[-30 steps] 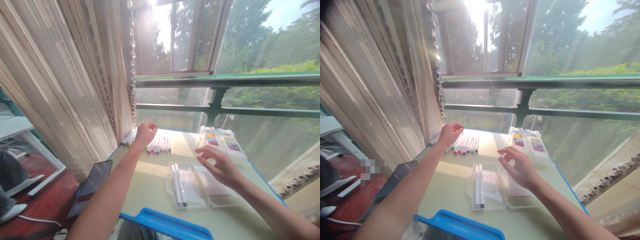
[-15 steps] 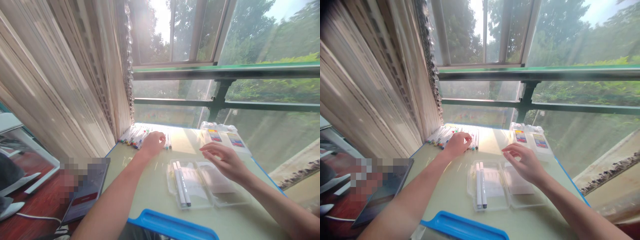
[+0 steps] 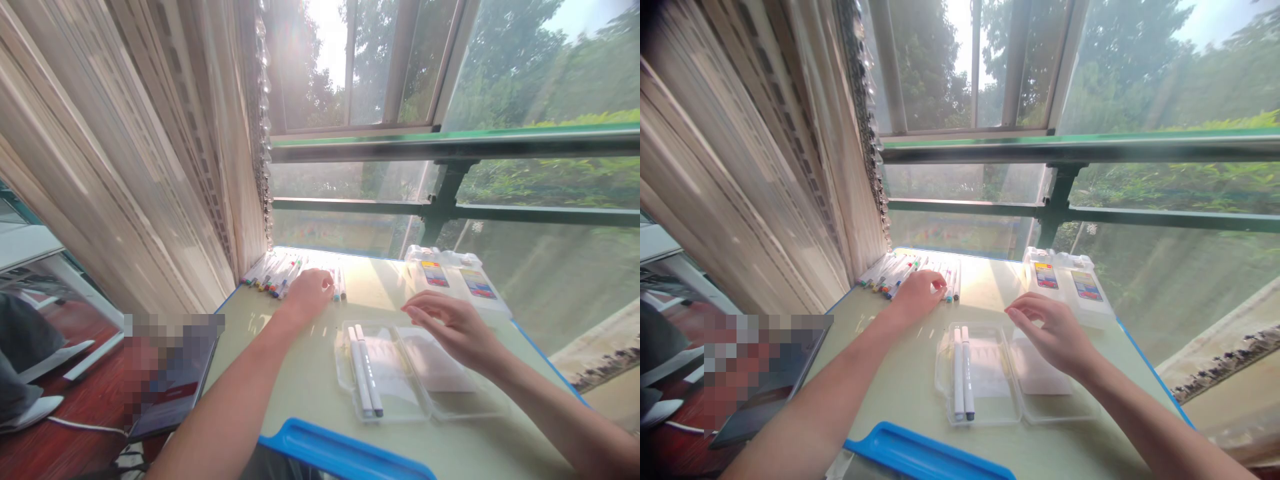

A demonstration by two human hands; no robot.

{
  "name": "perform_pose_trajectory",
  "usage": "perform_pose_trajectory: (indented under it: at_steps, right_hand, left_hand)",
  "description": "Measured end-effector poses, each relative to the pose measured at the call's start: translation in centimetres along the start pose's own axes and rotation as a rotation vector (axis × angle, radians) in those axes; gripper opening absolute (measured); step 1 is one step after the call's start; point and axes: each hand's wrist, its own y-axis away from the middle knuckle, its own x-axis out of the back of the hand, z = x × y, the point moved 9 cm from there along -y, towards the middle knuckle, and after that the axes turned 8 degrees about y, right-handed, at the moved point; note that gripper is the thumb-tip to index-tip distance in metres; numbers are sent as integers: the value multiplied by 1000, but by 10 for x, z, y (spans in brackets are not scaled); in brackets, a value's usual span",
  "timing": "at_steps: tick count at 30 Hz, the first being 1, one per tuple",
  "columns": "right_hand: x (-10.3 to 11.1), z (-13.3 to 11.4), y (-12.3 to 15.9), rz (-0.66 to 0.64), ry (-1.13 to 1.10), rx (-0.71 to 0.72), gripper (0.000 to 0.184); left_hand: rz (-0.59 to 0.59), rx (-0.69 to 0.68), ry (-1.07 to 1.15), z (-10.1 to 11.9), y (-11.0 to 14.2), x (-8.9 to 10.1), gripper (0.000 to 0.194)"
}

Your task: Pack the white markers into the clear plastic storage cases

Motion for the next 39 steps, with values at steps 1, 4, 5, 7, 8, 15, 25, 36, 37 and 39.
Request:
perform_pose_trajectory:
  at_steps: [1,4,5,7,8,15,25,36,37,39]
  right_hand:
    - [0,0,0,-2,3,-1,36]
    - [-2,-1,0,-12,14,-8,37]
    - [-2,-1,0,-15,15,-8,37]
    - [-3,-1,1,-23,14,-7,38]
    - [-3,0,1,-26,14,-5,38]
    - [-8,4,2,-49,27,17,37]
    - [-15,11,3,-88,42,6,33]
    - [-15,11,4,-95,40,-9,36]
    - [-15,11,4,-94,40,-10,36]
    - [-15,11,4,-100,36,-13,36]
  left_hand:
    - [-2,-1,2,1,0,0,17]
    - [-8,-7,12,2,0,0,17]
    - [-9,-7,15,2,0,0,17]
    - [-12,-7,19,2,1,0,16]
    - [-15,-7,20,2,1,-1,16]
    - [-37,-12,28,4,2,-6,18]
    - [-50,-12,36,8,3,-8,19]
    - [-56,-25,62,8,2,-9,19]
    - [-56,-25,65,8,2,-9,18]
    - [-56,-26,72,9,3,-9,18]
